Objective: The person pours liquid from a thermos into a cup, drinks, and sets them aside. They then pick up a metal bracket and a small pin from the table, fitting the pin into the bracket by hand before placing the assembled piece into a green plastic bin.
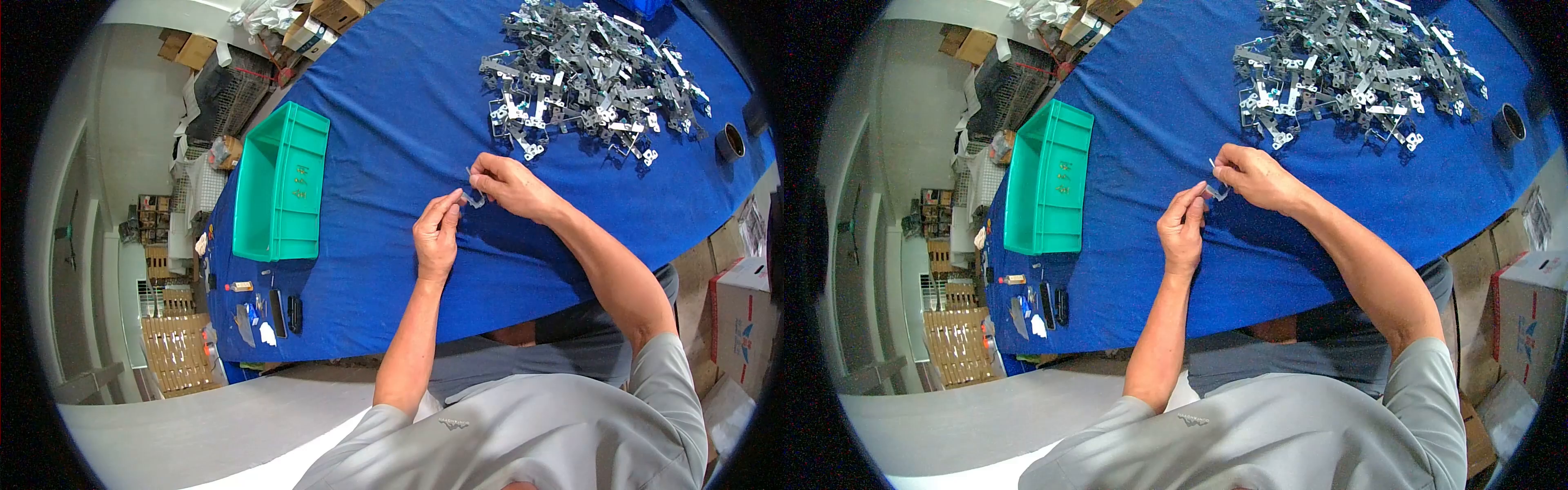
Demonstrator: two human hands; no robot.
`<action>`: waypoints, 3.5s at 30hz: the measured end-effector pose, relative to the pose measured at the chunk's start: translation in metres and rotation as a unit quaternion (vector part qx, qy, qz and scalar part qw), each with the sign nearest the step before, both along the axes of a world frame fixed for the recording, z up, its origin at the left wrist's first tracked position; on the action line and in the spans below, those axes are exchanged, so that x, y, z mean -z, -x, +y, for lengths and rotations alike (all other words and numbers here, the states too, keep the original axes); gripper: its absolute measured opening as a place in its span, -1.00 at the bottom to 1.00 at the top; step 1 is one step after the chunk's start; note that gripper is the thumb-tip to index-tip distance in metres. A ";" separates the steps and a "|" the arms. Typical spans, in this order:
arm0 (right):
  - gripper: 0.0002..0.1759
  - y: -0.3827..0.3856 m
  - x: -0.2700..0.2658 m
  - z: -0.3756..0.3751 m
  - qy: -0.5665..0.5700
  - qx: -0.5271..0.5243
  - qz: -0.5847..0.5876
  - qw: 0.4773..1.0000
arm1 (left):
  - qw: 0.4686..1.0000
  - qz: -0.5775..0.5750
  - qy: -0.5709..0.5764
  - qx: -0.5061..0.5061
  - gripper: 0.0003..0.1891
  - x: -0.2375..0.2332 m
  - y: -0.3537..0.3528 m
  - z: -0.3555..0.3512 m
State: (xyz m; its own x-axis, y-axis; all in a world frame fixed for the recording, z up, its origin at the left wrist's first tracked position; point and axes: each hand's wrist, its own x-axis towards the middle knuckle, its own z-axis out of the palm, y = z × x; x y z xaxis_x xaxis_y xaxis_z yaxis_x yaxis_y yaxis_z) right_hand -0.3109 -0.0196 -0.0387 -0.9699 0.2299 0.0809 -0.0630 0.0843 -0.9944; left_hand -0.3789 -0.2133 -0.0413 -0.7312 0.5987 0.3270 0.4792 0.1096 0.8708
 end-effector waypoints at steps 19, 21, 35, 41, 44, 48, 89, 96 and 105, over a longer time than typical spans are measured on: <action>-0.79 -0.004 -0.006 -0.002 -0.074 -0.040 0.025 0.996 | 0.975 -0.184 -0.102 -0.074 -0.73 0.008 0.002 0.000; -0.79 -0.004 -0.004 -0.002 -0.110 -0.030 0.034 0.993 | 0.977 -0.172 -0.100 -0.072 -0.73 0.008 0.003 0.000; -0.81 -0.003 -0.007 -0.004 0.043 -0.021 -0.033 0.998 | 0.998 0.000 -0.045 -0.041 -0.75 0.008 0.004 -0.003; -0.79 -0.003 -0.009 0.002 -0.005 -0.057 -0.053 0.997 | 0.999 -0.030 -0.016 -0.029 -0.78 -0.004 -0.002 -0.001; -0.77 -0.001 -0.004 0.000 -0.034 -0.001 0.012 0.999 | 1.000 -0.002 -0.019 -0.016 -0.77 0.000 0.000 0.000; -0.75 0.002 -0.002 0.001 0.011 0.043 0.024 0.999 | 0.995 -0.086 -0.023 -0.042 -0.76 0.001 -0.002 0.001; -0.74 0.000 -0.006 0.000 0.043 0.040 -0.003 0.998 | 0.997 -0.075 -0.029 -0.018 -0.77 0.002 0.000 -0.002; -0.74 -0.003 -0.007 -0.002 -0.004 -0.059 -0.001 0.998 | 0.974 -0.180 -0.104 -0.090 -0.73 0.005 0.002 0.004; -0.77 -0.005 -0.014 -0.001 -0.028 -0.060 -0.023 0.998 | 0.977 -0.175 -0.086 -0.085 -0.73 0.006 0.002 0.003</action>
